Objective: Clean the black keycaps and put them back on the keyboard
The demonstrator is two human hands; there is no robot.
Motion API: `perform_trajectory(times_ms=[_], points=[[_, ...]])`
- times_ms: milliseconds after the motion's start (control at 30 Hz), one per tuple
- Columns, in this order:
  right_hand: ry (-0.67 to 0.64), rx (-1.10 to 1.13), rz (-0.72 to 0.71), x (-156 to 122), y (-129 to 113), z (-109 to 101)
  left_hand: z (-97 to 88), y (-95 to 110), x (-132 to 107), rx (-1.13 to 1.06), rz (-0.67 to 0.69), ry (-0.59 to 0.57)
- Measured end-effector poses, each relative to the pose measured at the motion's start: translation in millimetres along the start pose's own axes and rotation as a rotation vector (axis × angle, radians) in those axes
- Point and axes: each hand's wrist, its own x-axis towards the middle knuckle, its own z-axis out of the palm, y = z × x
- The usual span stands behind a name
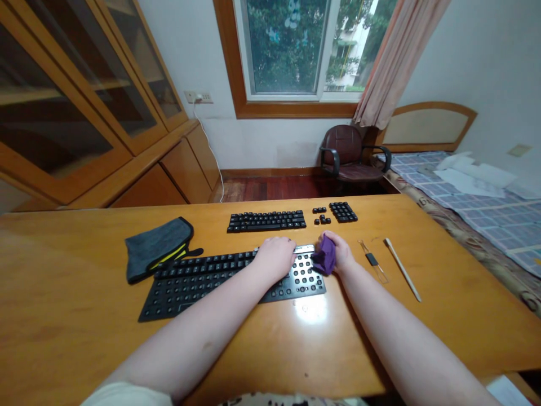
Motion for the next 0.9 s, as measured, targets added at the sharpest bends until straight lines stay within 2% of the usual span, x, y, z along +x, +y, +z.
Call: perform_trajectory(times_ms=[100, 200, 333, 433, 633, 900], points=[[-0.025, 0.004, 0.039, 0.7, -4.5, -0.2, -7.4, -0.1, 37.8, -0.121, -0.022, -0.036], [0.002, -0.029, 0.014, 0.6, -9.5, 0.8, -8.3, 1.6, 92.0, -0.210, -0.053, -0.063], [0.020, -0.060, 0.000, -2.2, -15.3, 3.7, 2.8, 7.2, 162.1, -0.259, -0.078, -0.062], [0.034, -0.050, 0.025, -3.6, -16.4, 7.1, 15.6, 11.2, 199.7, -0.277, -0.112, -0.061], [0.042, 0.013, 0.085, -0.7, -8.7, 10.3, 34.5, 13.3, 241.4, -0.284, -0.169, -0.094], [0.059, 0.108, 0.134, 1.9, -1.9, 11.1, 47.9, 14.4, 258.2, -0.310, -0.142, -0.146]])
